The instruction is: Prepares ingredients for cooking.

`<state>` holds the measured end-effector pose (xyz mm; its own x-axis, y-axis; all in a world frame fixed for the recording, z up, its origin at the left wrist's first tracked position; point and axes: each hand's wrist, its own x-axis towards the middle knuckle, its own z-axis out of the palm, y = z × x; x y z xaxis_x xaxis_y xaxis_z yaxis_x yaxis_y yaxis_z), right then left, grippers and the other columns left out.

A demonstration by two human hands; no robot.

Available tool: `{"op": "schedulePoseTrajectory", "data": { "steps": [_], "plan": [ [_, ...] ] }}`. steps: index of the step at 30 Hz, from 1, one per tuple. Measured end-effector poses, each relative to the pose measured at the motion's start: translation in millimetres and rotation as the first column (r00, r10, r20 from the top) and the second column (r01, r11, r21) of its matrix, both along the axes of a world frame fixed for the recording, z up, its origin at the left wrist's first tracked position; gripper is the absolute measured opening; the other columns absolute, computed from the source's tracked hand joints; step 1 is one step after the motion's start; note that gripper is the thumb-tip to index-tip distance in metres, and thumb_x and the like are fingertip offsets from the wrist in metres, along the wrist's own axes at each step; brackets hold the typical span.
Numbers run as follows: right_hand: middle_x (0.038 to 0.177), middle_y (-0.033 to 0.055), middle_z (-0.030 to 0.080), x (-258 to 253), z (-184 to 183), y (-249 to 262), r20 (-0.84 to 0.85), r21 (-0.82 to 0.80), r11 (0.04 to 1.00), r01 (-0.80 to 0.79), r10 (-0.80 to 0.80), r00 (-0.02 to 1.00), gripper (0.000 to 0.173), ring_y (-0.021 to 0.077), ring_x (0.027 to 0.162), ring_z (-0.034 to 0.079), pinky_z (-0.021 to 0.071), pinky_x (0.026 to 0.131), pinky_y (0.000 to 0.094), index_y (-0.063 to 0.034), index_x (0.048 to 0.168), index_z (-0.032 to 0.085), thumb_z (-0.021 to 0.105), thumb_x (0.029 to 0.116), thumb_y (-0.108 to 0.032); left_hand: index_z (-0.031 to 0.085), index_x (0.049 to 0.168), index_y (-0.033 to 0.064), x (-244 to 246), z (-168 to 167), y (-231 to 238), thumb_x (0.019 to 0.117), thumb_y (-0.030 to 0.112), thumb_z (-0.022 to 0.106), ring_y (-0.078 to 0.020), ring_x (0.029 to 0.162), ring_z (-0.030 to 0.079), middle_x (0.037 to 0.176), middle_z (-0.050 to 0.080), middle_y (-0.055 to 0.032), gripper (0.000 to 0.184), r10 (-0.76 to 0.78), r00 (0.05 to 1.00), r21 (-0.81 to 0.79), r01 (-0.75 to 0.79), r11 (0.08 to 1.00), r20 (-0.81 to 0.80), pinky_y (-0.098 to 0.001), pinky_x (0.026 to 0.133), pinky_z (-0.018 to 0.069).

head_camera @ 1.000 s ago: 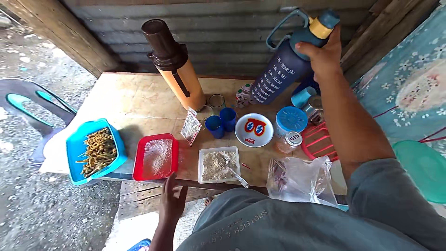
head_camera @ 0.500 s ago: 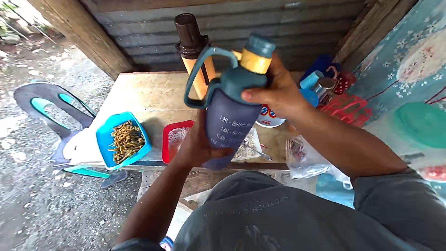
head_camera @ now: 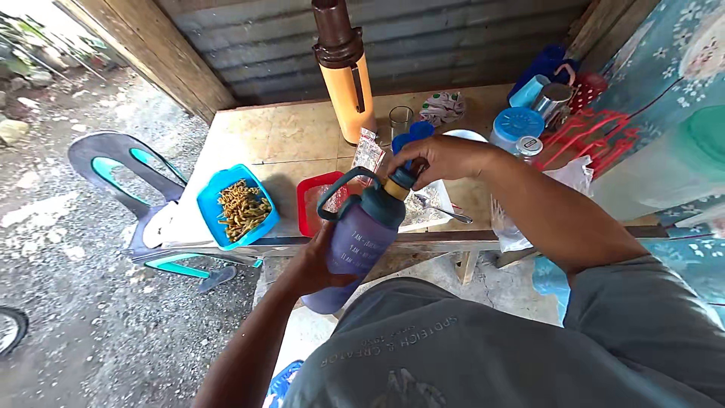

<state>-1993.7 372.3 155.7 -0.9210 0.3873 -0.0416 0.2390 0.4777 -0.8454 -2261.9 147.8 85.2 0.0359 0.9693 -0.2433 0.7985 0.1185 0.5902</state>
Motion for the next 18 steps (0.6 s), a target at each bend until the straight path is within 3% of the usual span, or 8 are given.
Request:
{"op": "schedulePoseTrajectory", "data": {
  "steps": [3, 5, 9, 13, 15, 18],
  "plan": [
    [0.130, 0.0167, 0.064, 12.0, -16.9, 15.6, -0.178, 0.004, 1.000, -0.030, 0.031, 0.984, 0.029, 0.0223, 0.114, 0.065, 0.0580, 0.094, 0.0351, 0.0029, 0.106, 0.073, 0.066, 0.0837, 0.021, 0.021, 0.162, 0.0086, 7.7, 1.0, 4.0, 0.0658, 0.034, 0.096, -0.0376, 0.132, 0.056, 0.144, 0.054, -0.0259, 0.125, 0.008, 1.000, -0.095, -0.008, 0.995, -0.003, -0.0573, 0.111, 0.0436],
    [0.130, 0.0170, 0.064, 20.9, -26.0, 22.9, -0.230, -0.064, 0.998, -0.015, 0.000, 0.973, 0.021, 0.0212, 0.115, 0.065, 0.0577, 0.095, 0.0337, 0.0057, 0.099, 0.071, 0.063, 0.0853, 0.020, 0.025, 0.161, 0.0072, 15.4, -2.5, 4.9, 0.0655, 0.035, 0.096, -0.0372, 0.132, 0.056, 0.145, 0.053, -0.0255, 0.123, 0.010, 1.000, -0.101, -0.011, 0.995, -0.017, -0.0571, 0.111, 0.0439],
    [0.129, 0.0171, 0.064, 32.6, -45.8, 37.8, -0.192, -0.079, 0.997, -0.019, 0.003, 0.981, 0.025, 0.0221, 0.111, 0.067, 0.0589, 0.092, 0.0349, 0.0051, 0.105, 0.071, 0.064, 0.0856, 0.019, 0.027, 0.162, 0.0114, 29.1, 0.3, 10.9, 0.0666, 0.036, 0.095, -0.0379, 0.135, 0.053, 0.149, 0.050, -0.0237, 0.120, 0.022, 0.998, -0.146, -0.031, 0.989, -0.065, -0.0598, 0.110, 0.0430],
    [0.128, 0.0155, 0.065, 33.0, -60.2, 64.5, -0.144, 0.039, 0.999, -0.036, 0.041, 0.989, 0.030, 0.0234, 0.116, 0.065, 0.0582, 0.092, 0.0384, 0.0009, 0.105, 0.073, 0.063, 0.0846, 0.020, 0.025, 0.163, 0.0209, 38.0, 14.8, 23.4, 0.0687, 0.045, 0.094, -0.0439, 0.127, 0.058, 0.152, 0.047, -0.0220, 0.120, -0.024, 0.951, -0.260, -0.060, 0.964, -0.310, -0.0684, 0.098, 0.0475],
    [0.127, 0.0148, 0.066, 30.1, -79.7, 79.6, -0.134, 0.162, 0.984, -0.071, 0.094, 0.987, 0.032, 0.0252, 0.119, 0.064, 0.0554, 0.098, 0.0417, -0.0023, 0.102, 0.075, 0.065, 0.0808, 0.019, 0.024, 0.164, 0.0251, 45.7, 26.0, 32.1, 0.0697, 0.048, 0.093, -0.0421, 0.128, 0.057, 0.152, 0.048, -0.0189, 0.119, -0.060, 0.906, -0.316, -0.083, 0.945, -0.420, -0.0678, 0.097, 0.0477],
    [0.132, 0.0155, 0.063, 28.9, -84.9, 81.2, 0.014, 0.237, 0.965, -0.114, 0.114, 0.993, 0.030, 0.0285, 0.125, 0.060, 0.0494, 0.106, 0.0444, -0.0033, 0.107, 0.076, 0.067, 0.0853, 0.015, 0.026, 0.164, 0.0275, 55.5, 36.5, 45.7, 0.0708, 0.048, 0.093, -0.0429, 0.126, 0.057, 0.149, 0.050, -0.0197, 0.116, -0.108, 0.841, -0.375, -0.119, 0.919, -0.531, -0.0669, 0.095, 0.0483]
  ]
}}
